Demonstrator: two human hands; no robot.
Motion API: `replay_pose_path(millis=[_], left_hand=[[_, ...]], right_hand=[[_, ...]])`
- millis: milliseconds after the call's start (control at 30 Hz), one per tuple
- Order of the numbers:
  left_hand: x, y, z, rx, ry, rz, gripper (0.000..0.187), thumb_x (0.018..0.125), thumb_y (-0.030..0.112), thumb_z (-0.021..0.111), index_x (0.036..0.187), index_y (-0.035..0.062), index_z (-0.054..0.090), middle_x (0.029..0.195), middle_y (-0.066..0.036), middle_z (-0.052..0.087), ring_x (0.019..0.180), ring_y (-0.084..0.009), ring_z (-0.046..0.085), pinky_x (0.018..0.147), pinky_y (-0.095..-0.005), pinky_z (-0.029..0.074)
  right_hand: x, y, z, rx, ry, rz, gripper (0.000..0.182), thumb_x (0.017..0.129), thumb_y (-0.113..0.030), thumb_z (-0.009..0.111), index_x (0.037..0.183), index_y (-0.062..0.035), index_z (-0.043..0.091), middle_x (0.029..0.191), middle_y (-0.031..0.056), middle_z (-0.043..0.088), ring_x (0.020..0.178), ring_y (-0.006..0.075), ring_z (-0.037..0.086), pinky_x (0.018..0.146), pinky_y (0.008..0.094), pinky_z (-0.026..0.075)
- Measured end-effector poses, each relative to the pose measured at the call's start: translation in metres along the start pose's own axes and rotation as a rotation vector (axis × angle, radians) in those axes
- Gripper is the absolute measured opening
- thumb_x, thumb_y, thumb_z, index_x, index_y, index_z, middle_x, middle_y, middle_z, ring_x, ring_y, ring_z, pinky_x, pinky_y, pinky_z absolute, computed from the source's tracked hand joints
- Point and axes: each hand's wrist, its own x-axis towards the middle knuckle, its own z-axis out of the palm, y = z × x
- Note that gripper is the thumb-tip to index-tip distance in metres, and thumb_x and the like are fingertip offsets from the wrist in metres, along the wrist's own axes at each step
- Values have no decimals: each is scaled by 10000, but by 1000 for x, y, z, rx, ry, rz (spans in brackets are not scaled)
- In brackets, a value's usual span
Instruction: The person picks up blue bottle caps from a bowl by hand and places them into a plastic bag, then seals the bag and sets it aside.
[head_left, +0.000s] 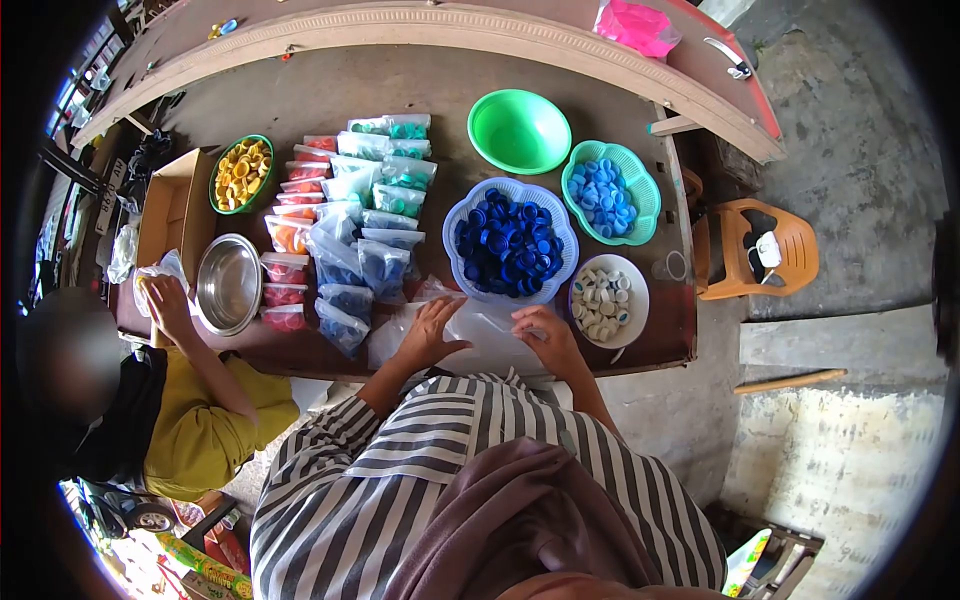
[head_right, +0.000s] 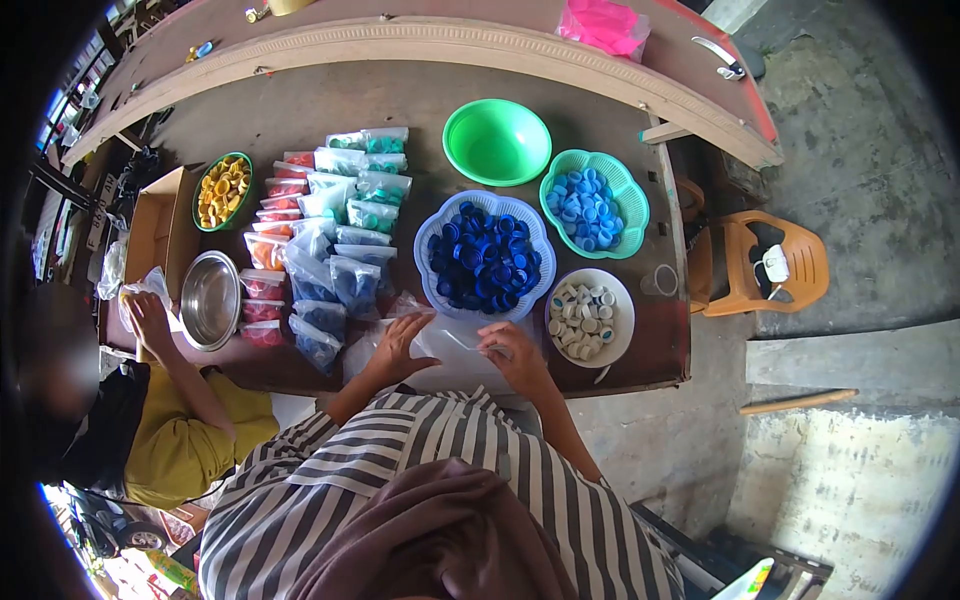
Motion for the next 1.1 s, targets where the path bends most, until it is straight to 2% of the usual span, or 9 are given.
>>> replay_pose_path(millis=[67,100,133,233,333,500,733,967,1100], left_hand=[[5,-3,1,-60,-186,-101,555,721,295,792,1200,91,598,1051,-95,658,1033,-282,595,1038,-484,338],[12,4,-1,-46,-7,40,303,750,247,771,975,61,688,821,-75,684,827,-268,647,954,-435,414],[19,10,-5,-39,8,43,303,750,247,771,975,61,688,821,-75,684,827,-268,647,954,-435,414],[30,25,-16,-270,-41,-32,196,767,203,756,860,39,703,793,-102,673,759,-260,647,798,-373,485],[31,28,-21,-317,-2,-84,167,774,168,746,833,19,699,767,-108,669,725,-252,644,670,-341,494],[28,30,-33,-348,-73,-128,171,787,165,738,855,16,693,735,-112,659,622,-216,638,596,-329,486],[22,31,-31,-509,-53,-356,235,790,208,755,915,18,698,804,-111,689,679,-163,630,631,-305,489],[5,8,-11,-506,-139,-331,317,783,222,766,1014,23,679,817,-95,680,720,-164,629,666,-301,503],[16,23,-19,-353,106,-257,360,794,247,759,1059,28,654,799,-95,671,719,-165,632,656,-296,499]], right_hand=[[4,-10,-9,-54,14,-98,212,773,-36,704,973,-49,633,1068,97,628,1013,270,605,883,352,465],[8,-14,-14,-108,29,-200,292,776,-55,718,1054,-58,629,1081,91,626,1010,262,610,882,351,470],[13,-18,-16,-111,24,-215,292,776,-55,718,1054,-58,629,1081,91,626,1010,262,610,882,351,470],[14,-11,-19,55,265,81,640,799,-145,765,1337,-37,436,1073,103,623,999,186,613,830,296,496],[17,5,-32,247,111,292,541,826,-141,747,1282,-4,490,1058,96,633,1000,146,603,831,266,485],[26,-5,-38,394,33,218,206,946,-144,596,1082,6,633,1049,57,664,948,113,616,860,257,467],[51,-9,-53,425,83,270,174,936,-148,613,1047,-17,643,961,45,669,858,105,616,766,240,468],[72,-5,-69,624,215,232,103,861,-77,691,912,-64,603,813,-3,611,712,65,526,664,210,415],[74,-15,-58,565,112,234,126,841,-65,705,899,-66,592,768,-19,576,678,53,498,634,205,398]])
